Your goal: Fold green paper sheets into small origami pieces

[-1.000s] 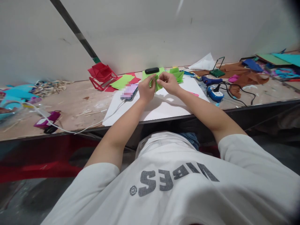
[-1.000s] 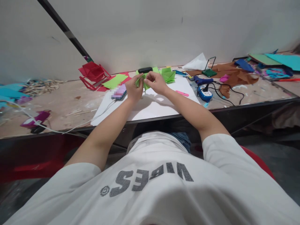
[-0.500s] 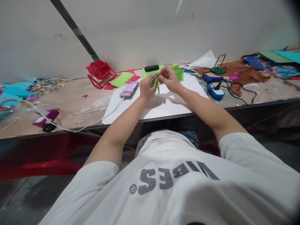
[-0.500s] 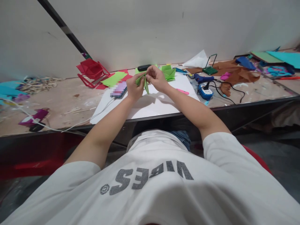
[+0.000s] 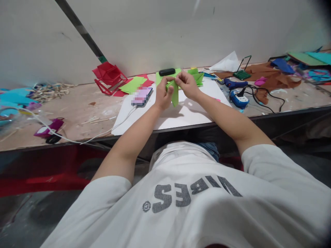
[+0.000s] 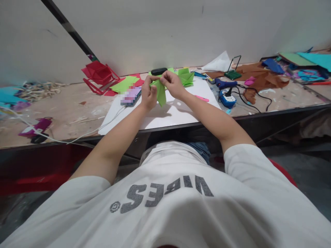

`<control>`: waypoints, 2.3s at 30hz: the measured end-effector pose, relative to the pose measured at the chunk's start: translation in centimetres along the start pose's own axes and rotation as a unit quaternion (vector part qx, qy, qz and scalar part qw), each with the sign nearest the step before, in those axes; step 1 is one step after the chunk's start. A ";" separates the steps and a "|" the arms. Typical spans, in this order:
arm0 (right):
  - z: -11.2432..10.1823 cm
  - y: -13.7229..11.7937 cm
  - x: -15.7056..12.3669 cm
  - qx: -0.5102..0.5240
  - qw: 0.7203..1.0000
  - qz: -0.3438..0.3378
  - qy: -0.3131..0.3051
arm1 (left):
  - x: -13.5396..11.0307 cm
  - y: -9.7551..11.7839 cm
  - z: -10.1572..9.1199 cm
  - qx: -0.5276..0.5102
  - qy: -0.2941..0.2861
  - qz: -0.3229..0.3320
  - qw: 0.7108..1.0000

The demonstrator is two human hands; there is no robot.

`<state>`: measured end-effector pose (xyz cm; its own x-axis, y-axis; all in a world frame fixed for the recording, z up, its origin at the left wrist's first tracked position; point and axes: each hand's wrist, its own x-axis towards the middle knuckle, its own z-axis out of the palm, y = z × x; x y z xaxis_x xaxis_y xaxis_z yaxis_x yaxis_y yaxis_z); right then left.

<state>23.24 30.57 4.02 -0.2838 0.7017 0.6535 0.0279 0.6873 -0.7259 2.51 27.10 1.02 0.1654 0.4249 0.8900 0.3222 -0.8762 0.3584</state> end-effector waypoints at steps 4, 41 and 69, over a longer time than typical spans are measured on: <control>-0.5 -0.2 0.4 -0.042 0.998 0.033 0.027 | 0.6 -1.0 0.0 -0.032 0.026 0.049 0.998; -1.2 1.2 0.6 -0.011 0.994 0.051 0.097 | 1.0 -0.2 0.0 0.035 -0.009 -0.025 0.999; -0.1 2.9 -0.3 -0.065 0.991 0.034 0.108 | 0.4 -0.5 0.2 0.056 -0.028 -0.102 0.993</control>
<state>23.46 32.41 1.75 -0.0657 0.7610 0.6454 0.1675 0.6461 -0.7447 2.59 27.79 1.12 0.1373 0.6051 0.7842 0.4560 -0.7415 0.4922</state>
